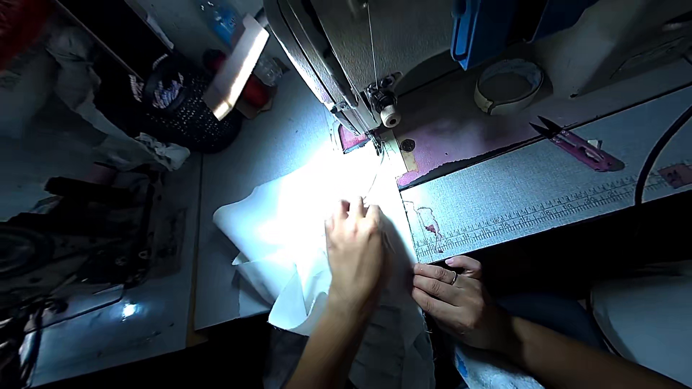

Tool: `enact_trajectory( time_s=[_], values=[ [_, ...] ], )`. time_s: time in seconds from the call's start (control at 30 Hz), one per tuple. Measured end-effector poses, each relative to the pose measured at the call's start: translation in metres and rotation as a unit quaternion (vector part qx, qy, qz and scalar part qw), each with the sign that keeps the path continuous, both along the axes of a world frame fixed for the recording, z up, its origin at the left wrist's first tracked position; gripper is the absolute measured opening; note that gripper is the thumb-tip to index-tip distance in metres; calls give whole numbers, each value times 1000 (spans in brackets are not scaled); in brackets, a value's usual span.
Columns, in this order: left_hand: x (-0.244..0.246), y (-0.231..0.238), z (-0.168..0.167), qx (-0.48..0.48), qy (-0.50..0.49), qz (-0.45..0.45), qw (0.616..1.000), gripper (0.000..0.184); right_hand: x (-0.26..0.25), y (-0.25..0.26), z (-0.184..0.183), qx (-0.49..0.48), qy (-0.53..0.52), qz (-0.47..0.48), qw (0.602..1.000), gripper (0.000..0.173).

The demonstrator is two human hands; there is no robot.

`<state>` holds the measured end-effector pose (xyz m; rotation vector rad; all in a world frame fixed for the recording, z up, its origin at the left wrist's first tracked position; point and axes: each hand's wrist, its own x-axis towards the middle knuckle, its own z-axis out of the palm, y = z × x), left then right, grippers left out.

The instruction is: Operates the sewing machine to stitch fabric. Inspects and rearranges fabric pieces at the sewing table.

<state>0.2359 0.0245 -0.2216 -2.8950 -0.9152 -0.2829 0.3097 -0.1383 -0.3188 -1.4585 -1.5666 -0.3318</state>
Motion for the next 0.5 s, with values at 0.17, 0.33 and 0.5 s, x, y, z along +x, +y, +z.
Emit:
enact_trajectory(
  time_s=[0.17,0.33,0.5],
  values=[
    [3,8,-31,-18,-118,-3,993,27,0,-1,0,-1,7,1,1000,22],
    [-3,9,-31,-53,-44,28,997,53,0,-1,-2,4,9,6,1000,21],
    [-6,21,-30,-76,-10,-42,996,56,0,0,-1,0,8,14,1000,21]
  ],
)
